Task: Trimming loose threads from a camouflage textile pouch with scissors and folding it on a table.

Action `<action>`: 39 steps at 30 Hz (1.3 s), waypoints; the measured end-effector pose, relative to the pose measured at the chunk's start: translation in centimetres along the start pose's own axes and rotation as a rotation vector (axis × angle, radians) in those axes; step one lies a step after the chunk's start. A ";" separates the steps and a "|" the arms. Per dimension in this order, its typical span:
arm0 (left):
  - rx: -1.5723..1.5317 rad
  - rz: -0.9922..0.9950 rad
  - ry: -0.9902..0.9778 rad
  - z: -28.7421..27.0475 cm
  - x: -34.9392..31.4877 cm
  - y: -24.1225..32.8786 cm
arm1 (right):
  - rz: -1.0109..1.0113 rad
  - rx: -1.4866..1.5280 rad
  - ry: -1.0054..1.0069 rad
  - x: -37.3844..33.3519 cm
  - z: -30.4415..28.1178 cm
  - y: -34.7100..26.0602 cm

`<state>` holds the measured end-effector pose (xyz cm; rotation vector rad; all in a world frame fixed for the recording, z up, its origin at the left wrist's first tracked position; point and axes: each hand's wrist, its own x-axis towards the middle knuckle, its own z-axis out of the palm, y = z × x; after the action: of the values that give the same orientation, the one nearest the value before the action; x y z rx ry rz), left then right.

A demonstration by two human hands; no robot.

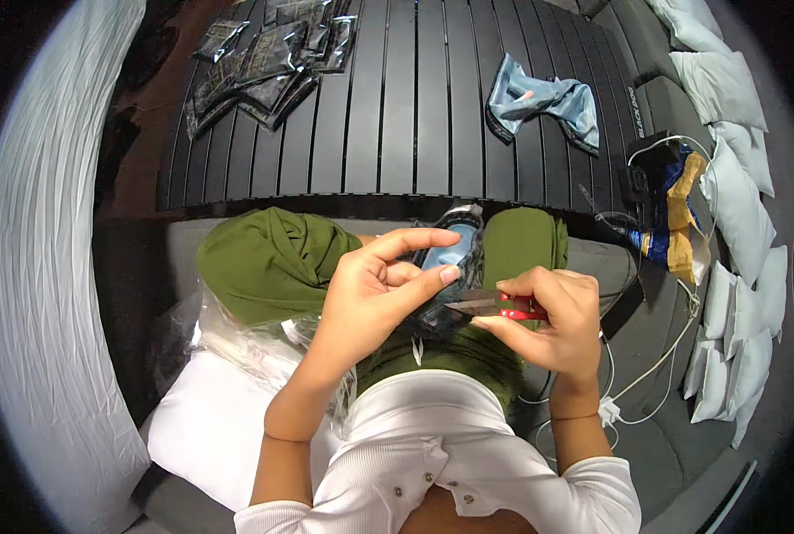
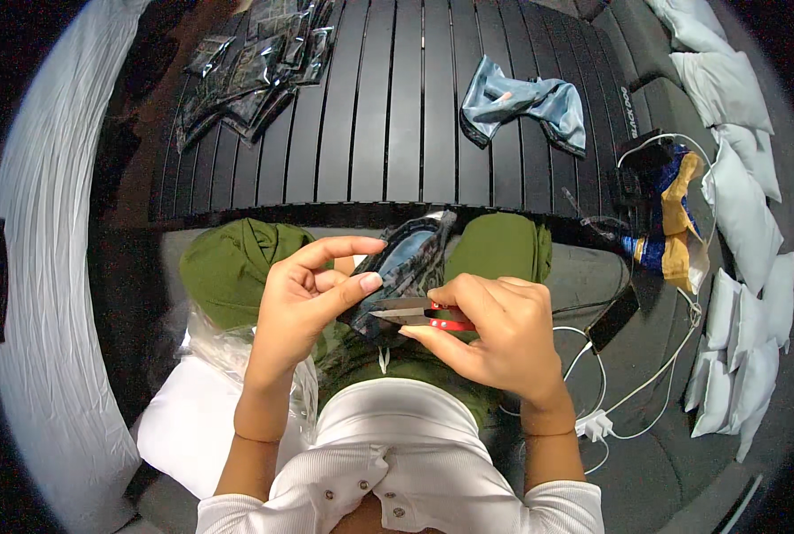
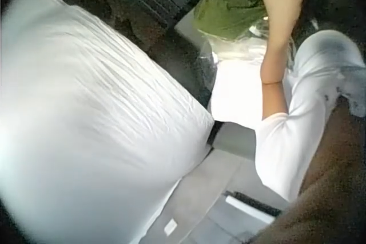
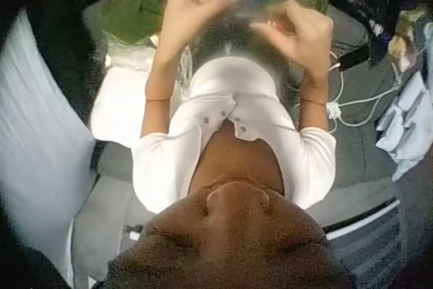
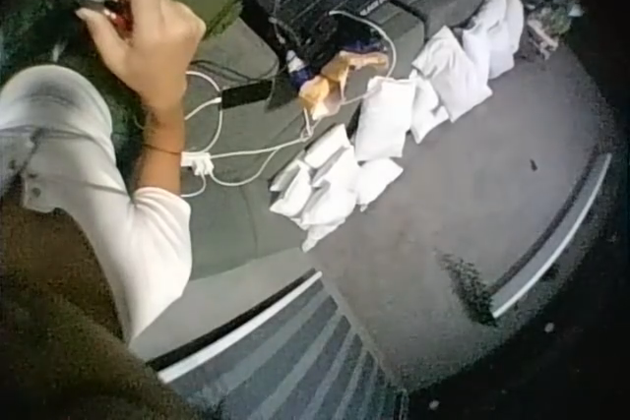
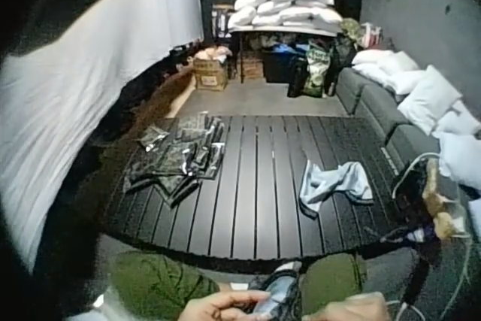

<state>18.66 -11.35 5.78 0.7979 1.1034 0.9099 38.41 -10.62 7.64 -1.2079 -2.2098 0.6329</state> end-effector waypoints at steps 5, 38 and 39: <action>-0.017 0.026 0.014 0.3 -0.1 -0.1 | -0.015 0.031 0.133 -0.4 0.0 0.0; -0.101 0.006 -0.037 0.2 -0.3 0.7 | 0.258 0.613 0.418 -1.7 -0.4 1.0; -0.101 0.007 -0.041 0.1 -0.2 0.7 | 0.283 0.755 0.389 -1.2 -0.4 1.6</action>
<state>18.61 -11.24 6.55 0.7347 1.0119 0.9436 40.18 -10.87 6.67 -1.1041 -1.2934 1.1069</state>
